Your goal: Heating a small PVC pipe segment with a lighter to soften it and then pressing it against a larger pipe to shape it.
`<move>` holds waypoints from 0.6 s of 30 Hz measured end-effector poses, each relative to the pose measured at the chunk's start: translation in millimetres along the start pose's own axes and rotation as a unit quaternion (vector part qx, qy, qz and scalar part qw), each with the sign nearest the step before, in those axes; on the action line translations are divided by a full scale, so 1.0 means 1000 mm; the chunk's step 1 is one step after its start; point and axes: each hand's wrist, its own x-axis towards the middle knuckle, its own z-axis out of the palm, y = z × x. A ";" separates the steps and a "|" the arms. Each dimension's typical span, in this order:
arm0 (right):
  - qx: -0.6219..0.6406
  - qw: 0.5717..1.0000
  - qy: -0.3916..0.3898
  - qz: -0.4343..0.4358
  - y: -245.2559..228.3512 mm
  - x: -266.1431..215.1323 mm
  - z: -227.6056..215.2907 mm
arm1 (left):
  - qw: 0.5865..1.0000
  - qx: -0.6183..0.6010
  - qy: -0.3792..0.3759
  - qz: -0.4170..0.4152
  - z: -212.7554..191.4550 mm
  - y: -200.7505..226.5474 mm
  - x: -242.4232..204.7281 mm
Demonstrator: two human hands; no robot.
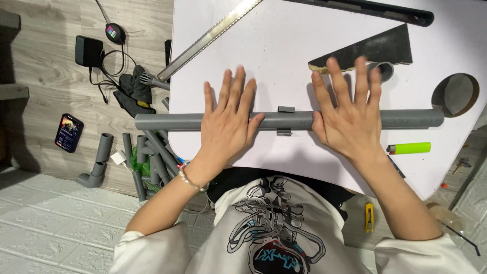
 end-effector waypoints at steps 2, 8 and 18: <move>0.092 0.989 -0.106 0.041 0.003 0.008 -0.004 | 0.998 0.050 -0.022 -0.033 0.004 -0.002 0.011; 0.070 0.978 -0.174 0.092 0.010 0.025 -0.006 | 0.993 0.084 -0.069 -0.043 0.000 -0.007 0.028; -0.012 0.997 -0.061 0.035 -0.011 -0.061 0.034 | 0.993 0.115 -0.022 -0.030 0.026 0.009 -0.038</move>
